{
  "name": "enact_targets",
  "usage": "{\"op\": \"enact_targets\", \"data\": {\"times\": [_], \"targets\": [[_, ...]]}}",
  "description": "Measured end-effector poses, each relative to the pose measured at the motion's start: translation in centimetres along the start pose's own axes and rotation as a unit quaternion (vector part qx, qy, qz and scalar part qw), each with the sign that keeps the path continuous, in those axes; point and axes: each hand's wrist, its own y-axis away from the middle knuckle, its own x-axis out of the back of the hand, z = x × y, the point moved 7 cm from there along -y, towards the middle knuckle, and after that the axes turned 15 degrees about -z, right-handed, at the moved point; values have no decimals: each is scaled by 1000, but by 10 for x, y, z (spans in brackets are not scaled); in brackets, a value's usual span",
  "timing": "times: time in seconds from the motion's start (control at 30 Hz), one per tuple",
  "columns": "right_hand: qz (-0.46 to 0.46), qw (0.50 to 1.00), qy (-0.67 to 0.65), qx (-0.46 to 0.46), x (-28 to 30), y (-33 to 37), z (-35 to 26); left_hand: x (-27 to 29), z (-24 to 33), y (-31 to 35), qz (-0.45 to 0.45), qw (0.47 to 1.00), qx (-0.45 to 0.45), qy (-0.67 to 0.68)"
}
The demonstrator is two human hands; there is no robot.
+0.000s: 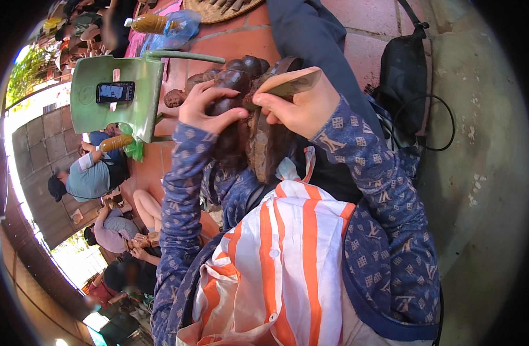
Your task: The person carves a wooden figurine using a small knife and a metal file while seated on the floor. They hold the wood with one hand and use the tools to shape and smooth the surface, occasionally rotating the piece to access different areas.
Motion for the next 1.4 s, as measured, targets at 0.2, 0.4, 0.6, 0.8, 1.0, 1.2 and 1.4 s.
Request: {"op": "enact_targets", "data": {"times": [0.2,0.4,0.6,0.8,1.0,1.2,1.4], "targets": [[56,998,3,-23,20,9,-11,0,-14,-2,3,989,0,151],[131,991,-3,2,62,29,-13,7,-50,9,-105,939,-40,325],[30,998,-50,-35,25,17,-1,5,-32,4,-143,966,-76,200],[-38,996,-62,-49,-1,1,8,3,-2,-1,-120,990,-77,7],[17,998,-53,-22,8,1,11,0,11,3,41,997,-37,-53],[-14,1000,-16,-20,2,-1,1,3,5,0,5,999,-48,16],[-22,998,-34,-51,7,-3,12,2,-2,-4,4,1000,-18,9]]}}
